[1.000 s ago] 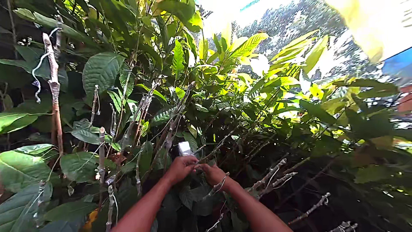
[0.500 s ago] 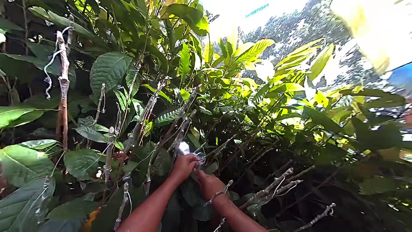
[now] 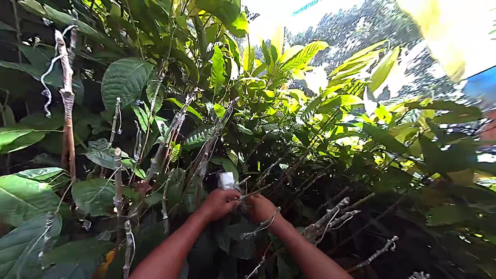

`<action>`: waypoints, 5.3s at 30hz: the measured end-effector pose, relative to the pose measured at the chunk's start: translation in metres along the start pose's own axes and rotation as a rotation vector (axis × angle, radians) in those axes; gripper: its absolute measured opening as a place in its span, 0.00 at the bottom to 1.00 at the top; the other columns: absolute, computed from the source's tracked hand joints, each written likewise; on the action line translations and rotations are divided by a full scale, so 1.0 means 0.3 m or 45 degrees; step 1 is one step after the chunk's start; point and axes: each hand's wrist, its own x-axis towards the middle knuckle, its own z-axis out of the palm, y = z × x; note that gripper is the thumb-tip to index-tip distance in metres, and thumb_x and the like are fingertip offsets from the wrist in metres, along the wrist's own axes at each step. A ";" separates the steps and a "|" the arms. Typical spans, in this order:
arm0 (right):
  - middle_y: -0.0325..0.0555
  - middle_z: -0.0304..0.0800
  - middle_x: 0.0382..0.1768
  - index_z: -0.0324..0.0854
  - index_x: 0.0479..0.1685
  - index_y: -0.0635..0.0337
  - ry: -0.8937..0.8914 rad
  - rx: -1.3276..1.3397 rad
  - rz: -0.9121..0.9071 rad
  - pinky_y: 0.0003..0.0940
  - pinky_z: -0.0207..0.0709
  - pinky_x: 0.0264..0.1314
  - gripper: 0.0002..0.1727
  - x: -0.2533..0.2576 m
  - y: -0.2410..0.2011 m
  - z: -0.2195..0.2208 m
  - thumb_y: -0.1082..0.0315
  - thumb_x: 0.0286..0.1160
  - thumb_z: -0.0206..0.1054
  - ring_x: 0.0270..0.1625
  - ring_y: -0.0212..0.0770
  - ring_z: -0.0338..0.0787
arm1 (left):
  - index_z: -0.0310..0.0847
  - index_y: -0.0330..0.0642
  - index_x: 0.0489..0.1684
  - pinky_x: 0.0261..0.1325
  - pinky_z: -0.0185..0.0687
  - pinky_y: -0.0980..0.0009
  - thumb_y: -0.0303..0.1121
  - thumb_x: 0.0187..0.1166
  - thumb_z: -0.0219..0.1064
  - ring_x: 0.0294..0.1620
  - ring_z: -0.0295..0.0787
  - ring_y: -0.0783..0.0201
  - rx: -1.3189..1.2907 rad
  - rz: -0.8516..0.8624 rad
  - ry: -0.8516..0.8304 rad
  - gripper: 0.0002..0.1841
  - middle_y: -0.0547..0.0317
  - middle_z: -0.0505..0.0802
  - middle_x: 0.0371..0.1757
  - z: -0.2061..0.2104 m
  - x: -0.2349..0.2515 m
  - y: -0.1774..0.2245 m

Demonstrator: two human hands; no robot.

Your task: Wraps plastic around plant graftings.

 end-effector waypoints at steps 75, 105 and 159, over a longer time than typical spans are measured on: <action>0.44 0.85 0.73 0.72 0.79 0.59 0.078 0.484 -0.311 0.35 0.81 0.64 0.22 -0.101 0.077 -0.380 0.69 0.88 0.55 0.65 0.34 0.87 | 0.90 0.46 0.62 0.62 0.83 0.40 0.42 0.86 0.62 0.51 0.94 0.46 0.278 0.064 0.024 0.17 0.46 0.96 0.51 -0.034 0.015 0.138; 0.57 0.89 0.65 0.76 0.78 0.55 0.148 -0.012 -0.117 0.61 0.76 0.73 0.23 -0.140 0.039 -0.308 0.64 0.86 0.62 0.69 0.58 0.87 | 0.90 0.48 0.62 0.65 0.79 0.37 0.46 0.88 0.61 0.57 0.92 0.45 0.393 0.010 -0.107 0.18 0.48 0.95 0.53 -0.059 0.018 0.237; 0.45 0.94 0.39 0.79 0.47 0.60 -0.126 1.994 -0.287 0.30 0.88 0.44 0.13 -0.134 0.016 -0.093 0.63 0.92 0.52 0.40 0.37 0.94 | 0.87 0.42 0.63 0.34 0.82 0.78 0.38 0.88 0.62 0.28 0.83 0.78 -0.127 0.108 0.076 0.15 0.61 0.93 0.50 -0.118 0.011 0.181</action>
